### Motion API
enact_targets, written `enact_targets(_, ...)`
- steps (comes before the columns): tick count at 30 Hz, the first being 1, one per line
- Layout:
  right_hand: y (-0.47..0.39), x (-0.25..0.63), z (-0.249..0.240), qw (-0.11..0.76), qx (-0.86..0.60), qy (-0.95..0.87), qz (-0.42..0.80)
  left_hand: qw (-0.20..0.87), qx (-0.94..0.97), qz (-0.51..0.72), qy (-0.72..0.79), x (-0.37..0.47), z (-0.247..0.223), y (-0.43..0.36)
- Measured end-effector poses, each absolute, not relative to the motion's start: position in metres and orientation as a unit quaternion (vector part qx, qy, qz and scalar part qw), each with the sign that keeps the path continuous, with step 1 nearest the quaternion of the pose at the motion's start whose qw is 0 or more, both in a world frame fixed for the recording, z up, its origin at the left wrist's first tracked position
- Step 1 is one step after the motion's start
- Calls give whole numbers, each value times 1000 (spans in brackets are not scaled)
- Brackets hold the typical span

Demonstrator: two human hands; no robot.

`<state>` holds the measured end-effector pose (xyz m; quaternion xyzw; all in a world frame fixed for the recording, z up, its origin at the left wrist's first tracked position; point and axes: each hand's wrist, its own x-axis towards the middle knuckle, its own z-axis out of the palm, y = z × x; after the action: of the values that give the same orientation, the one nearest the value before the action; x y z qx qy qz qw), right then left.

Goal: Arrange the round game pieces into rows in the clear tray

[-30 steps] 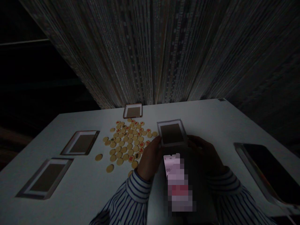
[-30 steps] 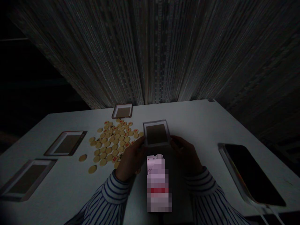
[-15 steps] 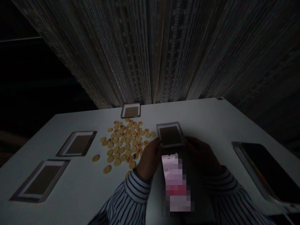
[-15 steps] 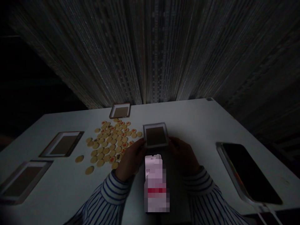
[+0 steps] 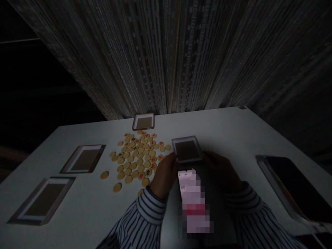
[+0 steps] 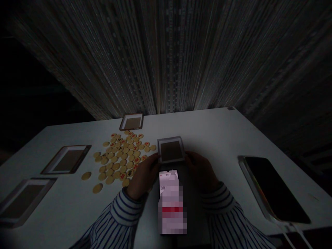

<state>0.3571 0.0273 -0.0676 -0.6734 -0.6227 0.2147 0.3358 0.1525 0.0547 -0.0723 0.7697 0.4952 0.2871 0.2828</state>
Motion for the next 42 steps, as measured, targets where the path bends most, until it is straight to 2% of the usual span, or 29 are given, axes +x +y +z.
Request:
enact_targets(14,26,364,-73,328,-674,-620,231,274,773,267,506,157,-70,54)
enact_targets(25,27,365,-73,302,-671,-648,199,256,778,281,500,156,-74,54)
enact_targets(42,26,365,-76,323,-670,-637,203,259,778,274,503,157,-74,54)
